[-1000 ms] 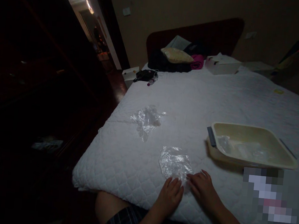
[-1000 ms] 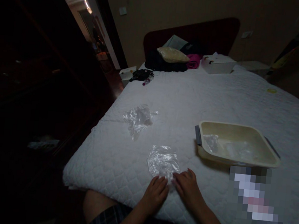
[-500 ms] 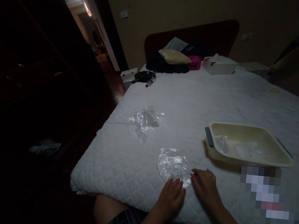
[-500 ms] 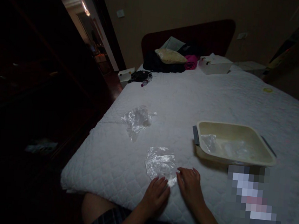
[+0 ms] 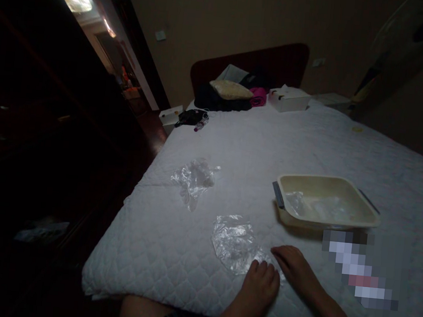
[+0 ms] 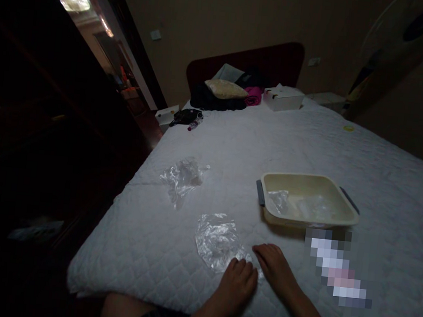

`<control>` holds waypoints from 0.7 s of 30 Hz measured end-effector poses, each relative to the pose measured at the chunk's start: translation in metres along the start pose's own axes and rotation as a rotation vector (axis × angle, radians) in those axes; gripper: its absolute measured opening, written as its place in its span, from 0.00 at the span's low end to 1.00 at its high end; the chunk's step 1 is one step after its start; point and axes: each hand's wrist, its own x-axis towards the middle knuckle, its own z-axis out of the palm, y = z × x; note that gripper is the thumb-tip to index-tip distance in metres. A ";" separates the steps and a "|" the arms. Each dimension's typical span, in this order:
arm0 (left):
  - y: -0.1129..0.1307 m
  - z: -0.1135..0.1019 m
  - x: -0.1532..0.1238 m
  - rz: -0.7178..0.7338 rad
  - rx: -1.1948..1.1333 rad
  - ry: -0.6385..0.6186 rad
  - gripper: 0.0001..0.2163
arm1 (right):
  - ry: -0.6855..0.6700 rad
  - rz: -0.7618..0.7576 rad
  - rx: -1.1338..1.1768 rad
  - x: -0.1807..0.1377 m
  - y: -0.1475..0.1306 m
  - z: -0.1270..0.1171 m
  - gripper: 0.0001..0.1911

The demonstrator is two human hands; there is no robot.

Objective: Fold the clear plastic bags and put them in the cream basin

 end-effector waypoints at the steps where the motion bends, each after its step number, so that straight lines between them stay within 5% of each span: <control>1: 0.003 0.000 0.006 0.010 -0.001 -0.004 0.07 | 0.023 0.015 0.004 0.000 -0.001 0.001 0.10; 6: 0.003 -0.010 0.017 -0.090 -0.099 0.028 0.06 | 0.059 0.036 0.016 0.000 -0.004 -0.001 0.11; 15: -0.025 -0.041 0.008 -1.083 -0.808 0.308 0.07 | 0.093 -0.011 0.038 0.006 -0.033 0.002 0.11; 21: -0.030 -0.026 0.002 -1.369 -1.255 0.392 0.10 | 0.091 -0.110 0.006 0.012 -0.056 0.012 0.13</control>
